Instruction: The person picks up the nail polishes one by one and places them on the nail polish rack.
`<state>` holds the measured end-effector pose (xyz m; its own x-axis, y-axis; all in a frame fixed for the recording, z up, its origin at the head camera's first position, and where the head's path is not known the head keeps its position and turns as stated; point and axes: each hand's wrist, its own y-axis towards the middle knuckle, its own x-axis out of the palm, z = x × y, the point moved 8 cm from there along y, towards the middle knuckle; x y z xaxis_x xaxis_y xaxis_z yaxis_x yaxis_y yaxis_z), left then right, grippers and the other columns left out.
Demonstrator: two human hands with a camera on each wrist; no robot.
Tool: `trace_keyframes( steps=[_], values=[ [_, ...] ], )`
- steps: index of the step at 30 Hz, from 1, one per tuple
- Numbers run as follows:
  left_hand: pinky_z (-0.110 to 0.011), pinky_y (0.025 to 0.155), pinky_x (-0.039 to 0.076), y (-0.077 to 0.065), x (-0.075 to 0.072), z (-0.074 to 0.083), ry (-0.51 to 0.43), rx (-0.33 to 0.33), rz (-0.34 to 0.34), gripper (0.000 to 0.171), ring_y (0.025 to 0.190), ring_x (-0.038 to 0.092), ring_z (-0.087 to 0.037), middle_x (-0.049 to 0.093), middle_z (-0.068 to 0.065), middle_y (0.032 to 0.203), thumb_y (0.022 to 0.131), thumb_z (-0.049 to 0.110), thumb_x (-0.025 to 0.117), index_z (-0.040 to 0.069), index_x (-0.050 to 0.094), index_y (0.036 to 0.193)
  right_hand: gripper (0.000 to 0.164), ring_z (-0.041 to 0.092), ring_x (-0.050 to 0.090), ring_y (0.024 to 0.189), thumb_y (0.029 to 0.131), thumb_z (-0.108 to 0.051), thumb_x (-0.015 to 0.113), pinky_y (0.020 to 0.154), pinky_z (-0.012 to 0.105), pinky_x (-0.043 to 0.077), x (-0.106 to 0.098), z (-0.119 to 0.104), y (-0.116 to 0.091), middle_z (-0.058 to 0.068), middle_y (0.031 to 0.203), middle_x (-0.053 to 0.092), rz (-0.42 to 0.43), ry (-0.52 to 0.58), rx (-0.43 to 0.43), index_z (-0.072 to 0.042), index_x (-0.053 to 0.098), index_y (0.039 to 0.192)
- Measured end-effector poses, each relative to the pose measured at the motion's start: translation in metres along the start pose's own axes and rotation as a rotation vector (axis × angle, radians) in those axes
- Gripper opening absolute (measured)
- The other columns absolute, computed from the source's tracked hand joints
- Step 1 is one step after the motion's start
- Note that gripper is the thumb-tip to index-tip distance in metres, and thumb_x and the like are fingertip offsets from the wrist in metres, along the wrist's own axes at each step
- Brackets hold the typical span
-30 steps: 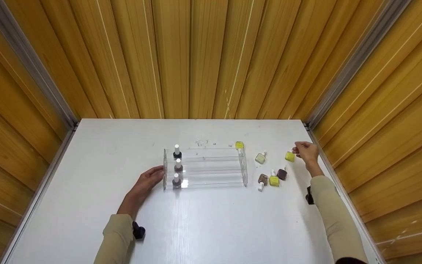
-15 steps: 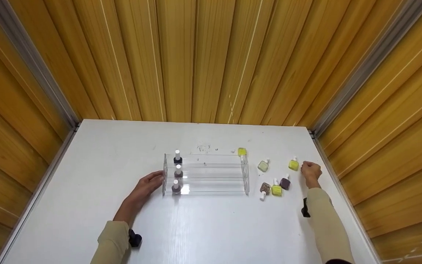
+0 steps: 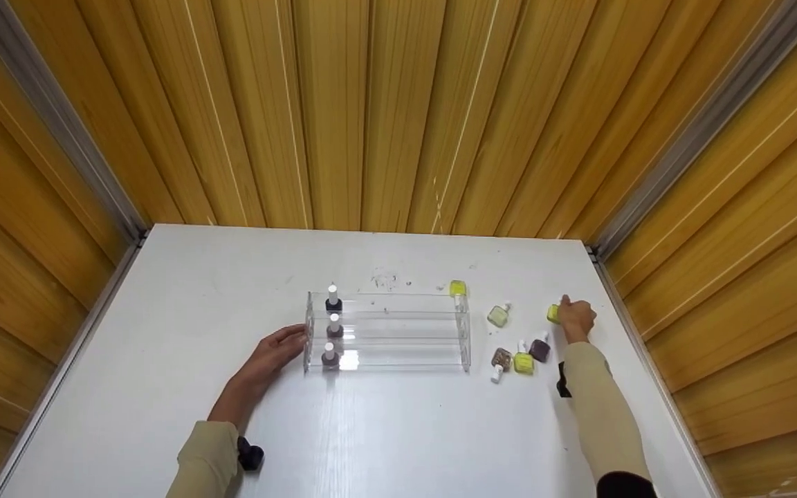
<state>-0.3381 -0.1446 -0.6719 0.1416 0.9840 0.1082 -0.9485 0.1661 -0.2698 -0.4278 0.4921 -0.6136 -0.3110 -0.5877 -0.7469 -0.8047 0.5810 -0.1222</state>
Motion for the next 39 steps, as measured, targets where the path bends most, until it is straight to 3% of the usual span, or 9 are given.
trace_keyframes(
  steps=[9, 13, 17, 19, 23, 26, 28, 33, 39],
  values=[
    [-0.042, 0.125, 0.029, -0.002, -0.001, -0.001, -0.016, -0.001, -0.028, 0.053, 0.145, 0.045, -0.029, 0.053, -0.016, 0.153, 0.101, 0.024, 0.066, 0.006, 0.05, 0.149, 0.042, 0.049, 0.056, 0.123, 0.101, -0.023, 0.056, 0.107, 0.054, 0.047, -0.003, -0.007, -0.015, 0.033, 0.127, 0.063, -0.036, 0.008, -0.022, 0.013, 0.066, 0.119],
    [-0.044, 0.126, 0.029, 0.0, -0.003, 0.001, 0.001, -0.003, -0.006, 0.054, 0.146, 0.044, -0.03, 0.053, -0.016, 0.153, 0.1, 0.026, 0.067, 0.006, 0.051, 0.148, 0.044, 0.048, 0.056, 0.124, 0.099, -0.024, 0.059, 0.106, 0.052, 0.048, -0.005, -0.01, -0.019, 0.033, 0.13, 0.062, -0.093, -0.001, -0.04, 0.014, 0.065, 0.122],
    [-0.045, 0.126, 0.029, 0.006, 0.0, 0.003, 0.01, 0.002, -0.023, 0.055, 0.148, 0.042, -0.031, 0.05, -0.017, 0.155, 0.101, 0.027, 0.066, 0.006, 0.049, 0.15, 0.054, 0.045, 0.051, 0.13, 0.099, -0.027, 0.057, 0.11, 0.05, 0.045, -0.009, -0.004, -0.021, 0.035, 0.14, 0.054, -0.17, 0.053, -0.002, 0.015, 0.056, 0.133],
    [-0.044, 0.126, 0.029, 0.008, 0.002, 0.004, 0.013, 0.003, -0.026, 0.055, 0.148, 0.042, -0.031, 0.05, -0.017, 0.155, 0.102, 0.026, 0.065, 0.006, 0.049, 0.15, 0.058, 0.039, 0.052, 0.126, 0.101, -0.029, 0.055, 0.106, 0.045, 0.048, -0.01, -0.001, -0.022, 0.034, 0.14, 0.052, -0.215, 0.089, 0.017, 0.015, 0.051, 0.138],
    [-0.045, 0.127, 0.029, 0.01, 0.0, 0.005, 0.012, 0.003, -0.014, 0.055, 0.148, 0.042, -0.031, 0.051, -0.018, 0.155, 0.101, 0.027, 0.066, 0.005, 0.049, 0.15, 0.059, 0.016, 0.058, 0.1, 0.103, -0.031, 0.053, 0.086, 0.026, 0.053, -0.008, 0.002, -0.024, 0.014, 0.117, 0.061, -0.3, 0.188, 0.011, 0.013, 0.048, 0.142],
    [-0.046, 0.127, 0.028, 0.009, -0.001, 0.006, 0.008, 0.004, -0.017, 0.056, 0.149, 0.04, -0.032, 0.05, -0.017, 0.155, 0.101, 0.028, 0.066, 0.006, 0.049, 0.15, 0.058, 0.003, 0.055, 0.084, 0.104, -0.029, 0.054, 0.075, 0.018, 0.052, -0.005, 0.002, -0.026, -0.002, 0.1, 0.06, -0.357, 0.263, -0.011, 0.014, 0.046, 0.142],
    [-0.045, 0.128, 0.027, 0.008, 0.0, 0.005, 0.011, 0.0, -0.021, 0.057, 0.15, 0.039, -0.031, 0.049, -0.016, 0.156, 0.101, 0.029, 0.067, 0.007, 0.05, 0.15, 0.059, -0.001, 0.055, 0.081, 0.105, -0.029, 0.052, 0.073, 0.015, 0.052, -0.004, 0.004, -0.028, -0.003, 0.1, 0.061, -0.382, 0.278, -0.024, 0.013, 0.043, 0.145],
    [-0.045, 0.128, 0.026, 0.004, 0.001, 0.001, 0.008, -0.013, -0.029, 0.056, 0.15, 0.039, -0.031, 0.049, -0.015, 0.157, 0.1, 0.031, 0.067, 0.008, 0.05, 0.149, 0.06, -0.005, 0.056, 0.084, 0.107, -0.027, 0.052, 0.073, 0.011, 0.051, -0.003, 0.011, -0.033, 0.012, 0.125, 0.062, -0.38, 0.301, -0.055, 0.012, 0.036, 0.151],
    [-0.044, 0.127, 0.027, -0.001, 0.0, -0.001, -0.01, 0.001, -0.035, 0.055, 0.149, 0.04, -0.03, 0.05, -0.016, 0.156, 0.101, 0.028, 0.066, 0.006, 0.05, 0.149, 0.057, -0.007, 0.061, 0.084, 0.106, -0.02, 0.057, 0.077, 0.014, 0.055, -0.008, 0.006, -0.041, -0.012, 0.098, 0.066, -0.382, 0.426, -0.118, 0.014, 0.04, 0.147]
  ],
)
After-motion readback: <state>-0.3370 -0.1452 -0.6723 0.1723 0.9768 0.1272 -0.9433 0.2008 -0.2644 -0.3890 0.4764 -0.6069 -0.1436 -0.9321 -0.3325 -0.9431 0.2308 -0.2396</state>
